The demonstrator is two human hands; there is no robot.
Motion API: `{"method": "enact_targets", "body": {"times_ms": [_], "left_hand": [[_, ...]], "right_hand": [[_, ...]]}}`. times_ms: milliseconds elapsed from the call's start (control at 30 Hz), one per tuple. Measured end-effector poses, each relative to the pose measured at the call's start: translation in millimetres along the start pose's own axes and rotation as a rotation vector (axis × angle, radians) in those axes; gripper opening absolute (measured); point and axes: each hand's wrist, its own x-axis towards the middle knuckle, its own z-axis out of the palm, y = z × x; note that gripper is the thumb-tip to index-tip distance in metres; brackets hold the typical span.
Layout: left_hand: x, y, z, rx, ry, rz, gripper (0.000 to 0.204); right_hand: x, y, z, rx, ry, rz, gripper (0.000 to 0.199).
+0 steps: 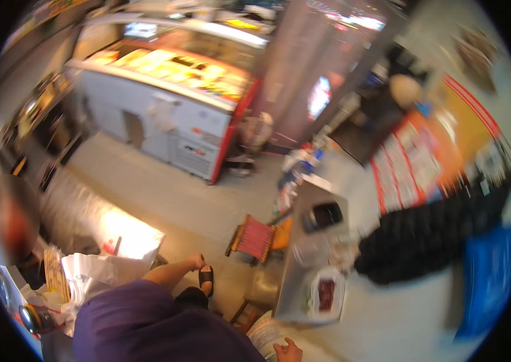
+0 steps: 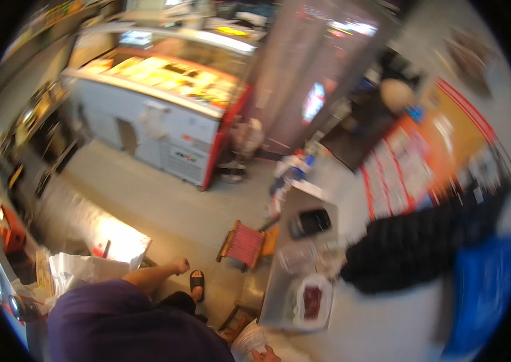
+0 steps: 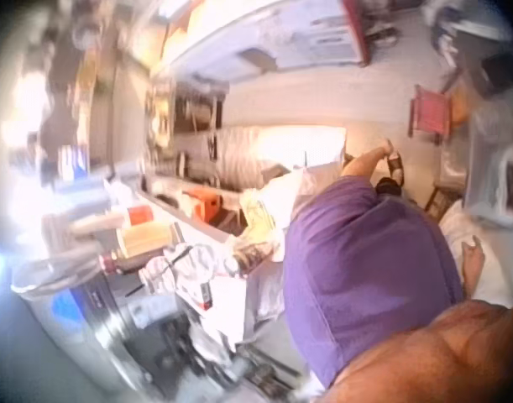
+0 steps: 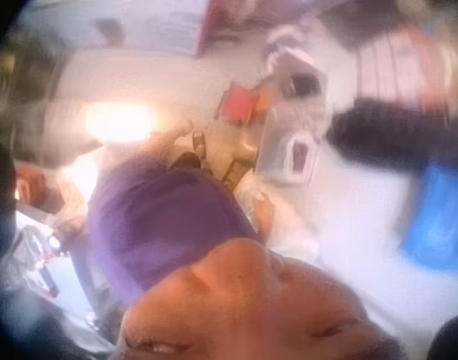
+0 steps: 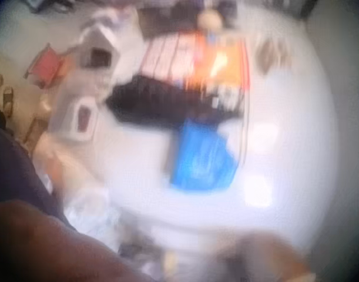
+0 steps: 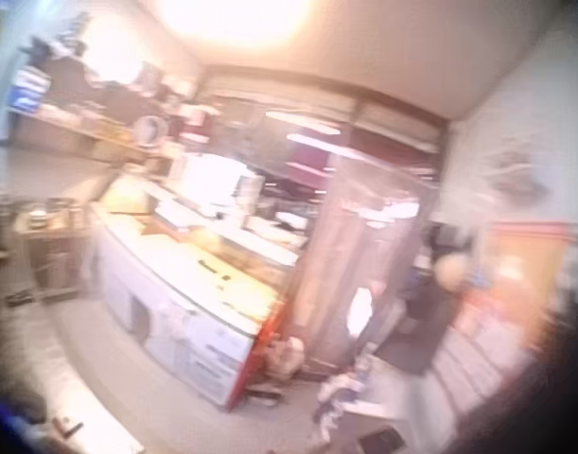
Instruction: The person retrieves cooked meat from a tray and places it into a refrigerated display case. They then pick up a receipt, select various ingredients from the fridge, and assemble them into a black container. Finally, they add more meat and other items to the container on the counter.
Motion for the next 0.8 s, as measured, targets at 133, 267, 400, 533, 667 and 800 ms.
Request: {"method": "enact_targets", "body": {"times_ms": [133,267,400,533,667,800], "left_hand": [[18,-69,-67,-0.728,0.288,-0.189,0.031],[19,-47,-126,-1.194,0.423,-0.048,0.030],[1,-63,-162,-1.432,0.712,0.039,0.029],[-18,-89,-179,-1.591,0.963,0.008,0.028],[-53,-111,-160,-1.773,1.206,-0.063,0.030],[-83,-73,-131,-1.956,1.510,-0.264,0.030]], "right_hand": [[149,-178,-47,-0.167,-0.226,-0.376,0.049],[303,-287,-42,-0.398,-0.035,-1.274,0.051],[360,-467,-24,-0.364,-0.364,-1.399,0.043],[385,-606,38,-0.479,-0.568,-1.715,0.041],[365,-740,117,-0.632,-0.906,-1.956,0.040],[317,-833,209,-0.559,-1.214,-2.184,0.040]]}}
